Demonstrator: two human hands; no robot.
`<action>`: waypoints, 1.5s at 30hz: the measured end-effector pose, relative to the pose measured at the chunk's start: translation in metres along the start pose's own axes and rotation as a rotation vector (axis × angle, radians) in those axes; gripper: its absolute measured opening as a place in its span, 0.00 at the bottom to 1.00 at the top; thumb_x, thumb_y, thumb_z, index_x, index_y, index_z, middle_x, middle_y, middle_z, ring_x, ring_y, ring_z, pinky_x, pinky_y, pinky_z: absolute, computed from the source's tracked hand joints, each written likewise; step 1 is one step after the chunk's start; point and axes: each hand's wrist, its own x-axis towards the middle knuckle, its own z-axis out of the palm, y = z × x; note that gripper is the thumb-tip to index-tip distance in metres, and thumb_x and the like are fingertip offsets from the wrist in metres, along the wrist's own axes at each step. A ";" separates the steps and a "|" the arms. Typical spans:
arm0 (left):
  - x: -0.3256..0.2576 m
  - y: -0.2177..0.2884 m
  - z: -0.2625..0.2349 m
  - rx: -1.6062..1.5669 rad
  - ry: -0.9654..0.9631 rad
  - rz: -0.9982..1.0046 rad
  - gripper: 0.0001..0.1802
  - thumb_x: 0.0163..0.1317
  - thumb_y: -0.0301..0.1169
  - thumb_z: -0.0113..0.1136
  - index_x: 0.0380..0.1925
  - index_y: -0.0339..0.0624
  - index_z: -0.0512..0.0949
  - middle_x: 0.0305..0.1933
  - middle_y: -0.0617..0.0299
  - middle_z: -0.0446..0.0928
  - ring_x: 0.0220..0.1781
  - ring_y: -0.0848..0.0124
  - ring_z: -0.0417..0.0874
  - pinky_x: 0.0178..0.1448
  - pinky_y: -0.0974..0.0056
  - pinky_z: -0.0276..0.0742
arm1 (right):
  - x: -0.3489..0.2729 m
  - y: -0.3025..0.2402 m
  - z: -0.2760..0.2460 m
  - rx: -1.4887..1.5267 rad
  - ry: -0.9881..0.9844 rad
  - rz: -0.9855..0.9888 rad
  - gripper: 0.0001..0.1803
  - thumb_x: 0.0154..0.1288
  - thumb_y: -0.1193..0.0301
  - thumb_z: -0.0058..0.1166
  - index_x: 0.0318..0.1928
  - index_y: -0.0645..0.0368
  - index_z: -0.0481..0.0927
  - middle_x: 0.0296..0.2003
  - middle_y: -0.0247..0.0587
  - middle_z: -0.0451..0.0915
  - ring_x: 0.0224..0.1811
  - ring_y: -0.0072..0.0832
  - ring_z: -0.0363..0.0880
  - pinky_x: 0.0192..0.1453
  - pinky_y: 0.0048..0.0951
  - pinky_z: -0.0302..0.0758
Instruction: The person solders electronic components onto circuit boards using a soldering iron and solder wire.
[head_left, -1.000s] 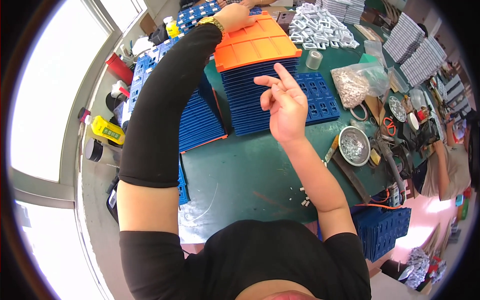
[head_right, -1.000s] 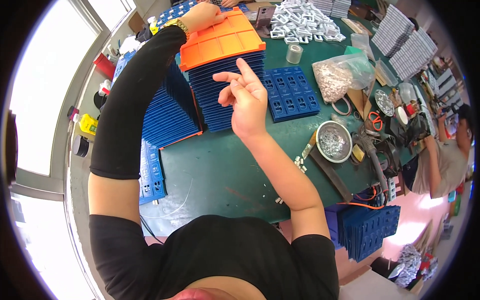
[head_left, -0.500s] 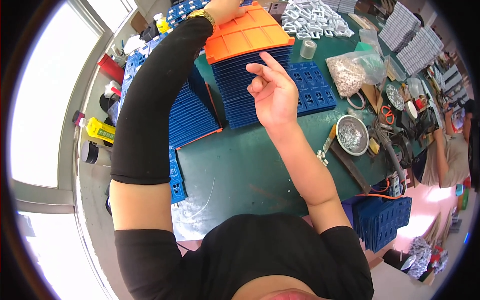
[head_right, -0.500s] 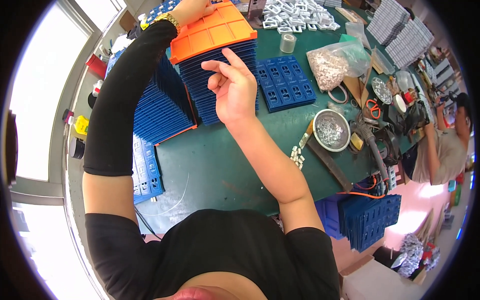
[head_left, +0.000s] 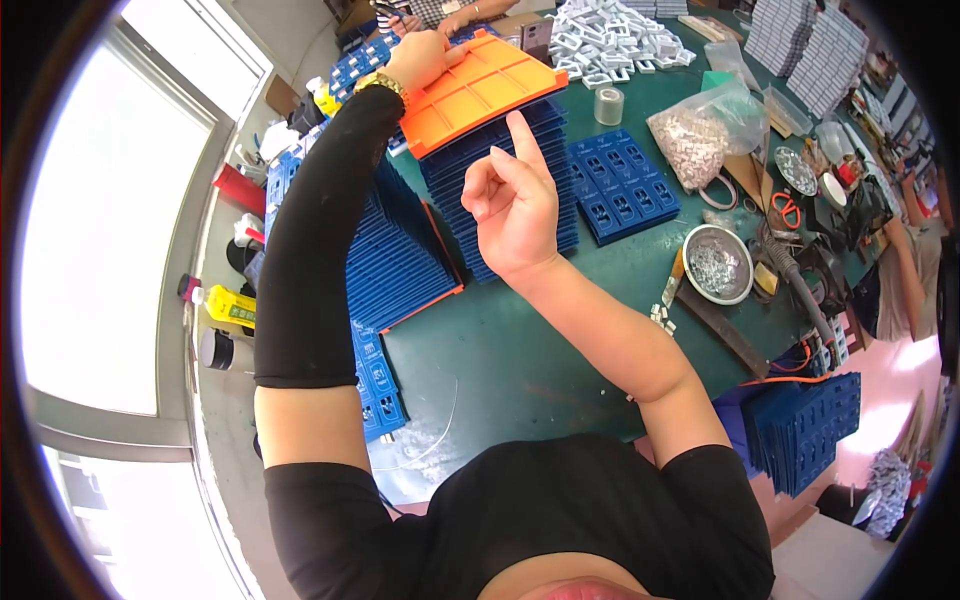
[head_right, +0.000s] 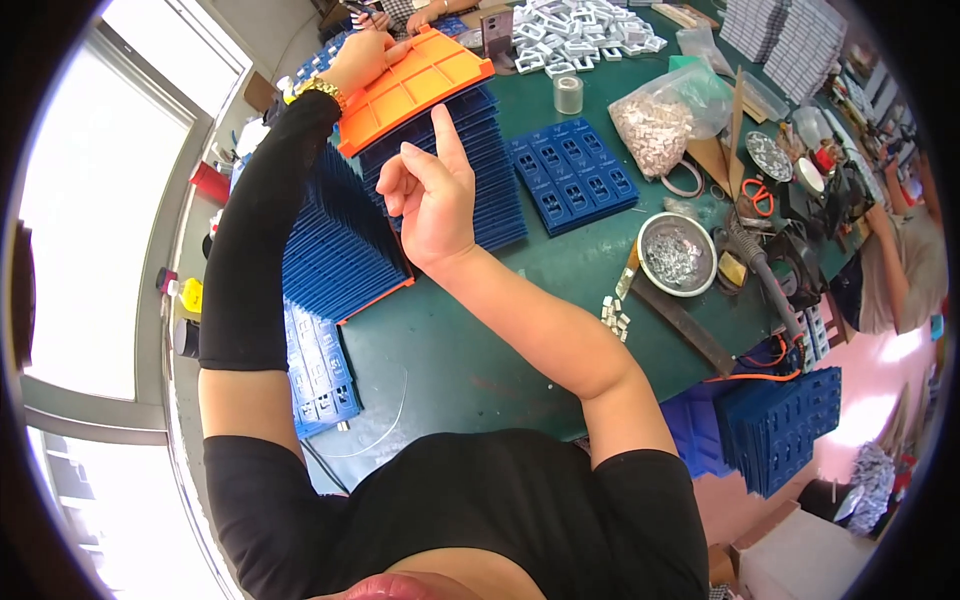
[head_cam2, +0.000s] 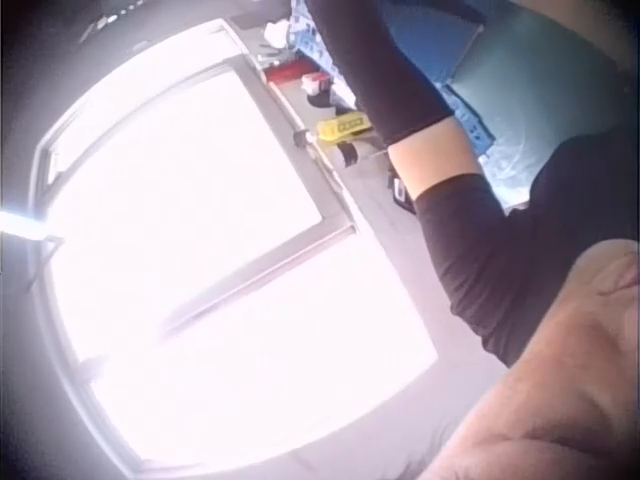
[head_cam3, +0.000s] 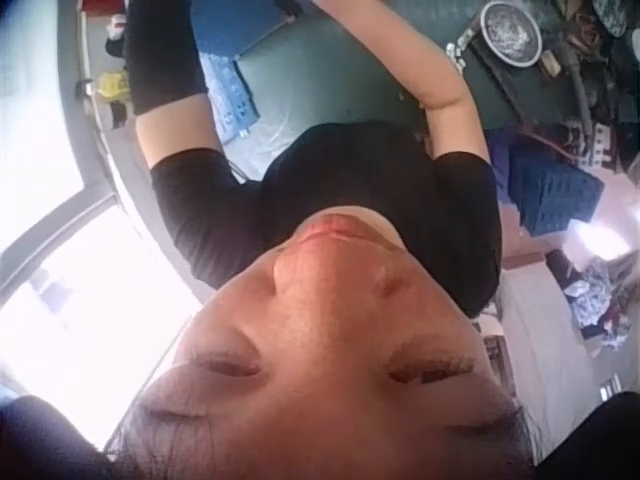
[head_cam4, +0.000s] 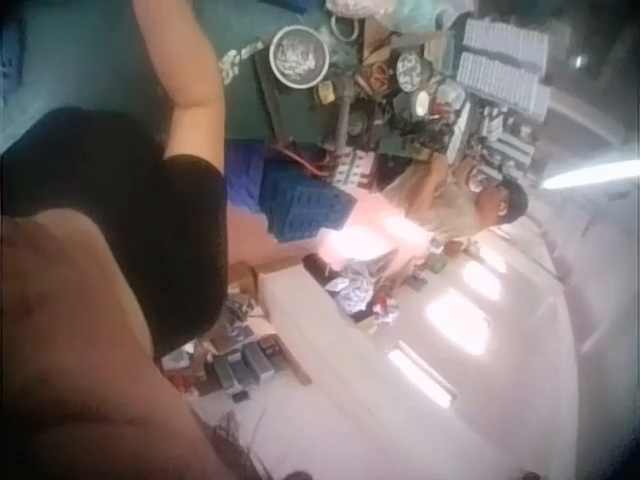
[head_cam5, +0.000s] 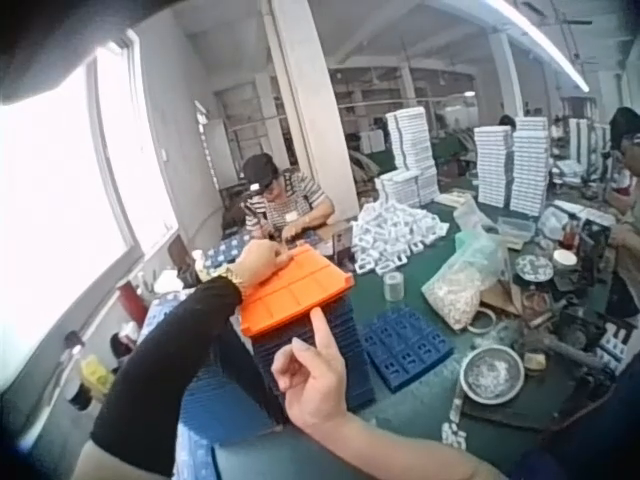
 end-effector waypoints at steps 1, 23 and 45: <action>-0.002 -0.004 0.000 -0.020 0.023 -0.039 0.25 0.64 0.54 0.53 0.32 0.42 0.85 0.28 0.51 0.83 0.32 0.56 0.85 0.40 0.55 0.79 | 0.000 0.001 0.002 0.013 -0.016 0.004 0.44 0.68 0.73 0.44 0.74 0.62 0.31 0.23 0.41 0.76 0.19 0.22 0.70 0.23 0.19 0.68; -0.127 0.081 -0.122 -0.167 0.135 -0.041 0.24 0.65 0.45 0.52 0.27 0.33 0.82 0.28 0.41 0.80 0.32 0.49 0.82 0.42 0.53 0.77 | -0.078 -0.011 0.026 -0.374 -0.027 -0.118 0.15 0.76 0.62 0.37 0.56 0.55 0.57 0.38 0.42 0.76 0.17 0.22 0.71 0.18 0.22 0.70; -0.333 0.104 -0.125 -1.237 -0.664 -0.709 0.17 0.71 0.27 0.45 0.54 0.27 0.72 0.51 0.53 0.78 0.46 0.75 0.81 0.53 0.69 0.79 | -0.214 -0.032 0.001 -0.346 -0.061 0.148 0.26 0.78 0.59 0.35 0.67 0.63 0.53 0.59 0.45 0.70 0.58 0.29 0.74 0.60 0.31 0.72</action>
